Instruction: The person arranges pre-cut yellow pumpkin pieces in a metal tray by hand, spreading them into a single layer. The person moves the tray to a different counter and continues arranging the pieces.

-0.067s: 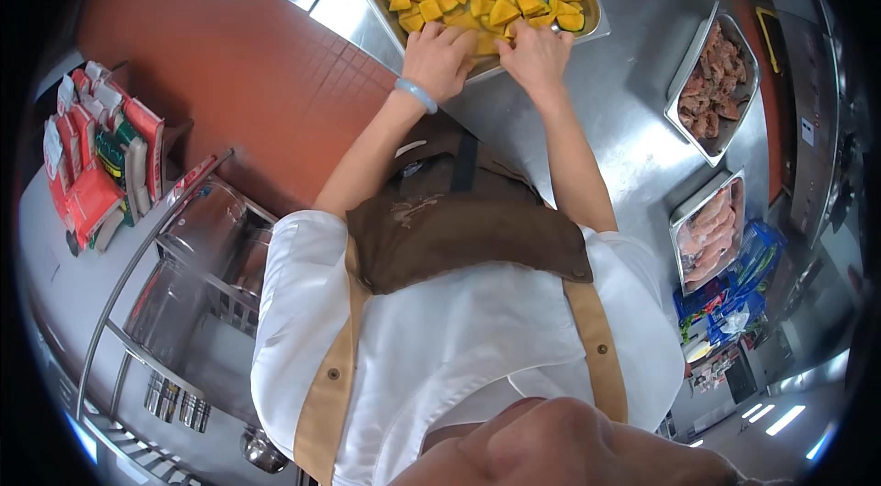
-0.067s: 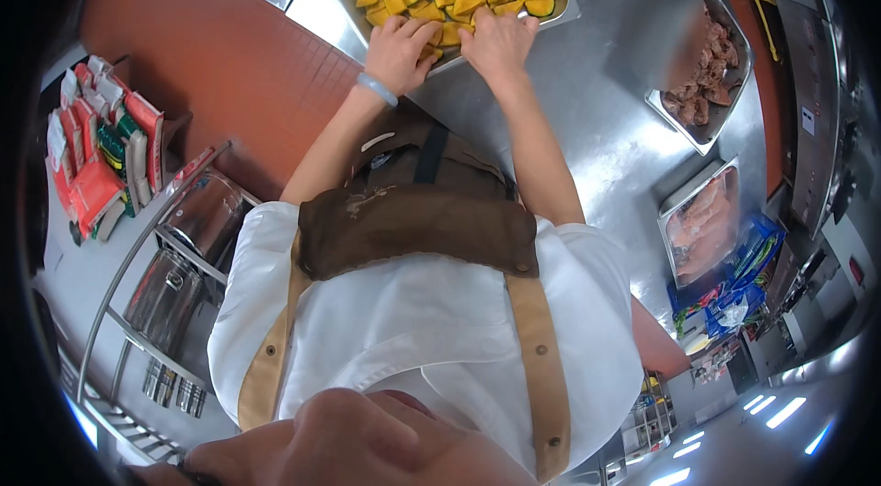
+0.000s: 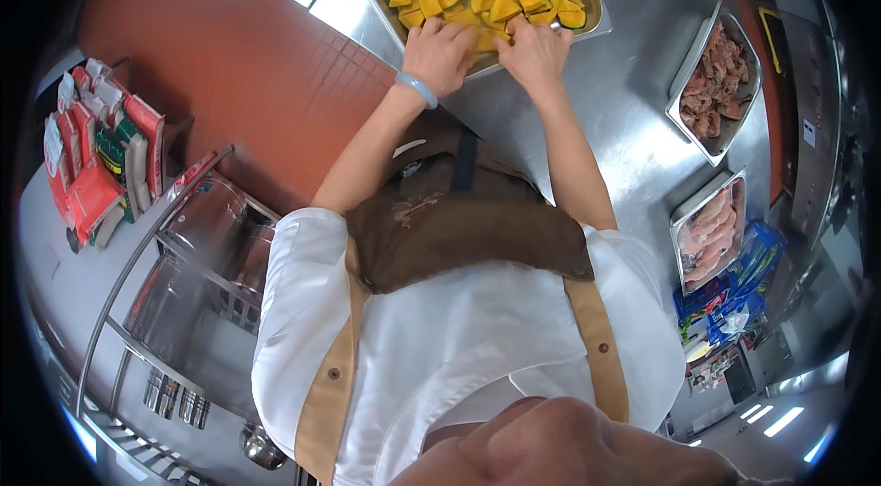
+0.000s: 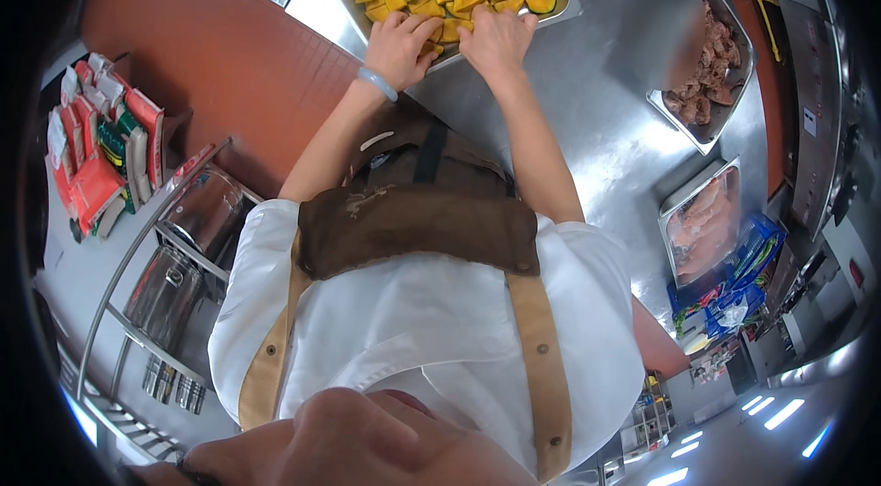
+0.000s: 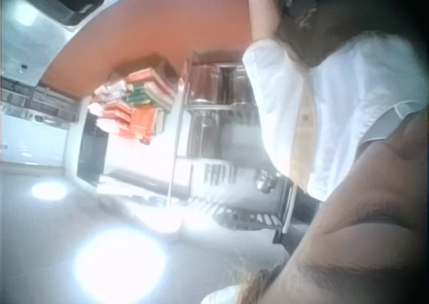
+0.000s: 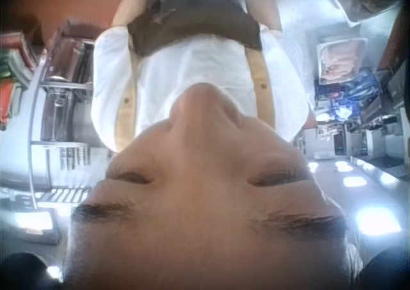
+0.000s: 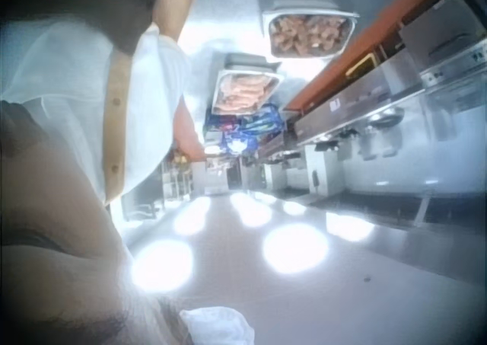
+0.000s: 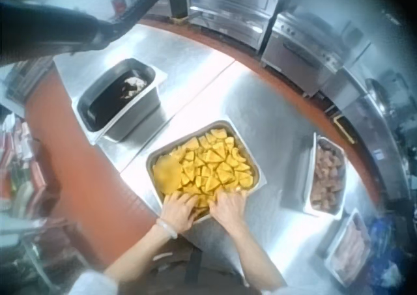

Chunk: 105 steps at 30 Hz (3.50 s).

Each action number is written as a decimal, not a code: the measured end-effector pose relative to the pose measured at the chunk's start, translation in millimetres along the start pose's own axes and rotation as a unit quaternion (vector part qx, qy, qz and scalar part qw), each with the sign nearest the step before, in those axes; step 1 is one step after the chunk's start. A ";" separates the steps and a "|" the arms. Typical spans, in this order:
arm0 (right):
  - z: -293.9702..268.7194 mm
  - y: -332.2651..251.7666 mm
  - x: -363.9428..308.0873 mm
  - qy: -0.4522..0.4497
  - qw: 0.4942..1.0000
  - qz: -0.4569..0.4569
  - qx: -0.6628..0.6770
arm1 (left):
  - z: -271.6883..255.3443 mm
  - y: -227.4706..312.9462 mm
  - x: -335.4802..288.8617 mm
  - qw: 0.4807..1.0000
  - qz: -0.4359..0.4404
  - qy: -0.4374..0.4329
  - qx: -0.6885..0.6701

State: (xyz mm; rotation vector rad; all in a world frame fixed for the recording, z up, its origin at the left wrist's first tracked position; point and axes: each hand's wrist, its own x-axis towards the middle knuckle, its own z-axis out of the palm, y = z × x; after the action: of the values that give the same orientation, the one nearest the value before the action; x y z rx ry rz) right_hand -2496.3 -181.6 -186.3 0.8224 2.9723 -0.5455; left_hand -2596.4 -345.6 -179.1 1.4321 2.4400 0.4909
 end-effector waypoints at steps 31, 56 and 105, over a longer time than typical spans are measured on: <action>27.1 -43.8 51.1 0.015 0.999 -0.005 -0.037 | -46.9 -118.0 32.0 0.992 0.120 0.003 0.046; 2.5 -14.1 65.7 0.081 0.986 -0.128 0.075 | -2.9 -71.3 52.1 0.995 0.093 -0.045 0.011; -8.0 -15.2 72.2 -0.179 0.982 -0.057 -0.037 | -9.1 -67.0 71.3 0.980 0.124 -0.156 0.002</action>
State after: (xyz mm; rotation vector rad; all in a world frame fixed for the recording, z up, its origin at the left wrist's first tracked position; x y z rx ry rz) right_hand -2565.5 -155.3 -181.1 0.4896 2.6987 -0.5195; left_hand -2686.6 -314.7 -203.1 1.6843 2.0321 0.2830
